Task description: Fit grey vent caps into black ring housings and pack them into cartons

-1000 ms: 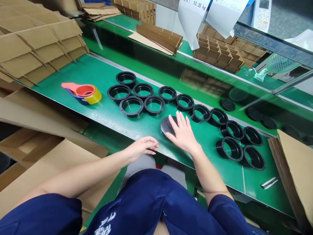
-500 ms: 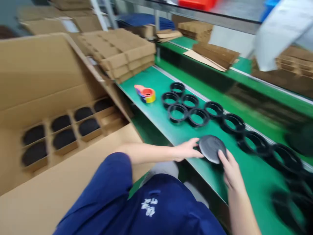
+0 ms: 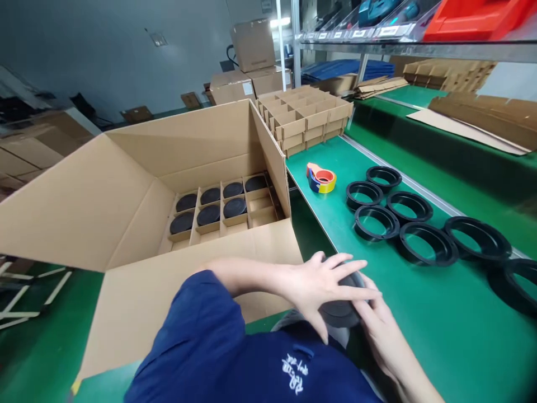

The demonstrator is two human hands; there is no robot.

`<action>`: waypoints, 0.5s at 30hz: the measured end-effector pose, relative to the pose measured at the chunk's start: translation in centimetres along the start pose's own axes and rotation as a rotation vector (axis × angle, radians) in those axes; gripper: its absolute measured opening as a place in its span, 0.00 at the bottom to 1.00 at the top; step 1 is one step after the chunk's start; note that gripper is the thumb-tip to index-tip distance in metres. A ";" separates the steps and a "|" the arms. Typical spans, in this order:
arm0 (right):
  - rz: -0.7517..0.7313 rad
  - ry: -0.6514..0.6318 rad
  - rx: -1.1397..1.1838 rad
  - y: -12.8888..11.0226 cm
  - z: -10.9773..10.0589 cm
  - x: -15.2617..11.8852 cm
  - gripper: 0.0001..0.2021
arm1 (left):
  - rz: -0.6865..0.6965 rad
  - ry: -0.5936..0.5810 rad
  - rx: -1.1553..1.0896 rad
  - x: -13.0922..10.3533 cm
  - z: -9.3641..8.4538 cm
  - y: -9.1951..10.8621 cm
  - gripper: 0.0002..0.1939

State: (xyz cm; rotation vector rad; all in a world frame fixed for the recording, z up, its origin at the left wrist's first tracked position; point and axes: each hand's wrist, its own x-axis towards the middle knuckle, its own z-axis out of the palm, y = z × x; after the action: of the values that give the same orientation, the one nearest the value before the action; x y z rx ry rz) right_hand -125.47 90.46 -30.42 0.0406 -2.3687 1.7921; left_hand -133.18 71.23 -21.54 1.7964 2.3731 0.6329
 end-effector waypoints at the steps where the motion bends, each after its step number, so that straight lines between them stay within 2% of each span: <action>1: 0.040 -0.083 0.088 -0.5 1.0 0.3 0.31 | -0.041 0.004 -0.008 -1.5 -0.7 -0.1 0.58; 3: 0.061 -0.208 0.185 -1.6 2.0 0.9 0.32 | -0.128 0.043 -0.063 -4.5 -2.6 -0.6 0.56; 4: 0.025 -0.217 0.152 -2.0 1.8 1.2 0.31 | -0.178 0.084 -0.102 -6.1 -3.8 -1.2 0.54; 5: -0.023 -0.195 0.087 -2.2 1.1 1.4 0.31 | -0.241 0.139 -0.141 -7.7 -5.1 -2.1 0.52; 7: -0.105 -0.048 -0.096 -2.1 -1.2 1.6 0.29 | -0.412 0.294 -0.182 -10.5 -7.7 -5.2 0.50; 10: -0.067 0.259 -0.373 -0.1 -5.7 1.4 0.29 | -0.765 0.520 -0.076 -12.9 -10.4 -12.5 0.54; 13: 0.024 0.407 -0.555 3.3 -9.2 0.5 0.31 | -1.135 0.571 0.079 -12.5 -10.9 -20.9 0.56; 15: 0.019 0.434 -0.640 5.8 -10.5 -0.3 0.31 | -1.253 0.551 0.080 -11.2 -10.4 -25.4 0.57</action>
State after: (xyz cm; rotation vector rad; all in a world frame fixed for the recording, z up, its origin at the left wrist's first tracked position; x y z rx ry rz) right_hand -124.63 102.07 -33.26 -0.4061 -2.4703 0.8527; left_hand -155.94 52.36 -23.63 -0.1481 3.1543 0.8300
